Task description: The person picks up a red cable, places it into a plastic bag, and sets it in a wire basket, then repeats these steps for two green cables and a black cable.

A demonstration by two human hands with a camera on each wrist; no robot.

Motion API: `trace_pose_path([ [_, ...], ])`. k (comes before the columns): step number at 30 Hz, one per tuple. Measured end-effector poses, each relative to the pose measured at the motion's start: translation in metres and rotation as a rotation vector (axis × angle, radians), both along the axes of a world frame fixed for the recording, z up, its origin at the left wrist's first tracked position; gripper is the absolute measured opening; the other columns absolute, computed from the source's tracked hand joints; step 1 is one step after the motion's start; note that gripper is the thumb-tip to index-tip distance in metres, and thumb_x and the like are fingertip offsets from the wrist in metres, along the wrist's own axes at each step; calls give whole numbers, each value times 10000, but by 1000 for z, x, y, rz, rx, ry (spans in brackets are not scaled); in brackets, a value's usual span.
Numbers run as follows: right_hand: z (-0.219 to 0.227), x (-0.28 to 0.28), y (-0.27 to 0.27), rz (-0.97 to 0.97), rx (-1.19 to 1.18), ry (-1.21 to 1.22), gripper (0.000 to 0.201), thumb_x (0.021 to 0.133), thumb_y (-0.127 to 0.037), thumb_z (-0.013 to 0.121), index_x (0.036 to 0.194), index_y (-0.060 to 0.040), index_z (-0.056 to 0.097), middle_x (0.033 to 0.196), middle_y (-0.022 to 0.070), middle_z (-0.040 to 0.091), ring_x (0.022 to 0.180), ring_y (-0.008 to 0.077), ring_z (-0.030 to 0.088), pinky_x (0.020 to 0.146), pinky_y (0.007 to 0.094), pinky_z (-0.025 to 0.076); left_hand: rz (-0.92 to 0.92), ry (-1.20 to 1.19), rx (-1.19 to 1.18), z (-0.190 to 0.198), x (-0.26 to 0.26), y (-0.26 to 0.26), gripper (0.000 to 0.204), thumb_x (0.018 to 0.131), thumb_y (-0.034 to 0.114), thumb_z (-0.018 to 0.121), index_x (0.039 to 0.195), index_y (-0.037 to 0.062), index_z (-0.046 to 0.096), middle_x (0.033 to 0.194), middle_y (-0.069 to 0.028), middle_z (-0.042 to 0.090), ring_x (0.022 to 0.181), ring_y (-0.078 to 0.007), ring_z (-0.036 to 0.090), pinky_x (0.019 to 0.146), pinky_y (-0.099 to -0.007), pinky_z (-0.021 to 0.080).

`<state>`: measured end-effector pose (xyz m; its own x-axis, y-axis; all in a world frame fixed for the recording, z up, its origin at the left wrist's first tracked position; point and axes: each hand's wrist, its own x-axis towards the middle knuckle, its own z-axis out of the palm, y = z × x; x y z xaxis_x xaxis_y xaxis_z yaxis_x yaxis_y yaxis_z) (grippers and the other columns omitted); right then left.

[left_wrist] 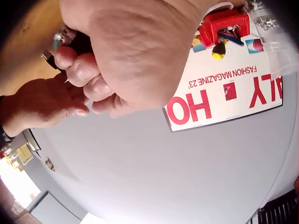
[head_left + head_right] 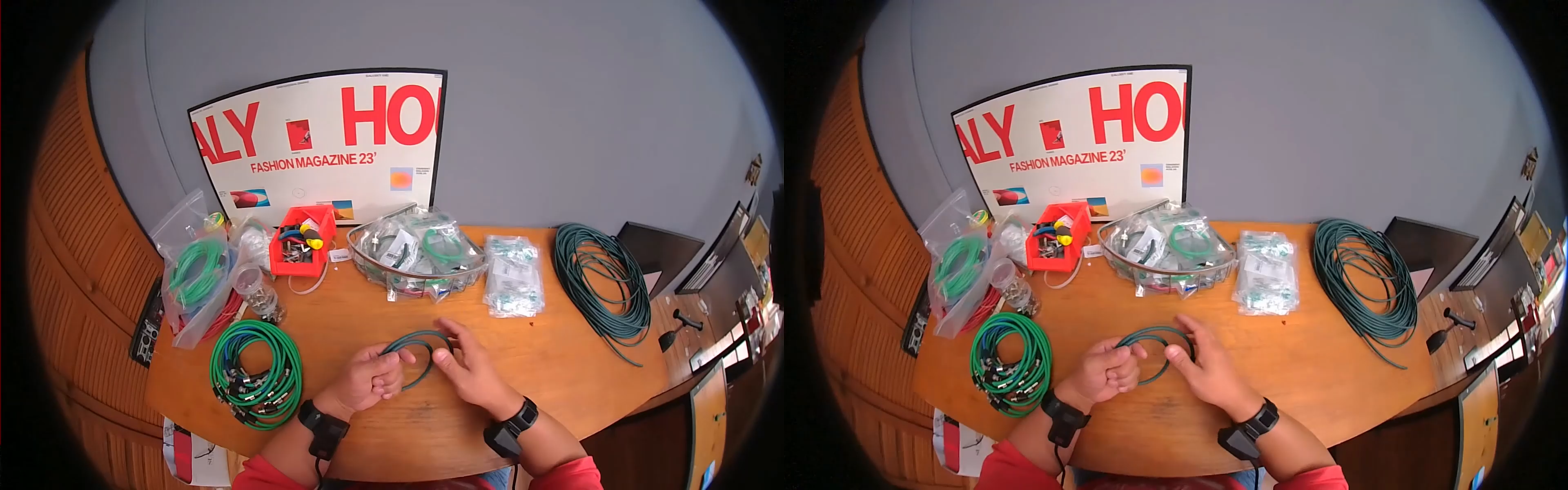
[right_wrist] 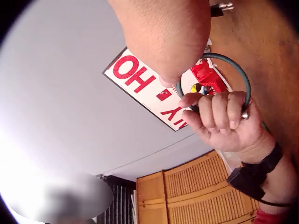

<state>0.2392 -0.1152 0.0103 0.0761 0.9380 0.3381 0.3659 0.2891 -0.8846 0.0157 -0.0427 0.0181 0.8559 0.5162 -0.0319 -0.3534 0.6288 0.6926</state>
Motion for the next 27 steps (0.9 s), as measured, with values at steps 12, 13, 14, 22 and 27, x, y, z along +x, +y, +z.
trace_pose_path([
  [12,15,32,1,-115,-49,135,174,970,-181,694,966,-7,693,761,0,608,715,78,527,650,255,457,-148,122,4,-3,3,2,264,1032,254,545,1116,13,613,633,37,391,548,-91,386,568,-271,374],
  [13,20,34,0,-183,0,160,167,960,-175,706,961,-9,694,765,1,613,715,78,524,649,253,455,-148,122,4,-3,5,2,264,1032,254,545,1116,13,613,633,37,391,548,-91,386,568,-271,374],
  [14,23,35,0,-250,49,185,160,951,-169,717,956,-10,696,769,3,619,715,78,522,648,251,452,-140,224,103,-3,8,2,262,1037,253,539,1117,13,610,643,35,403,552,-95,401,578,-273,384],
  [22,20,44,-2,-252,21,9,183,940,-184,721,958,-3,696,771,96,659,693,167,613,638,298,481,24,115,75,-10,3,5,278,1053,289,517,1135,34,592,652,35,431,585,-115,448,626,-294,425],
  [27,33,35,-8,-67,-227,-187,219,959,-239,682,968,-21,704,778,160,680,711,289,679,639,363,517,132,-21,45,-12,3,7,301,1057,316,509,1152,43,591,662,40,421,623,-123,455,666,-303,427],
])
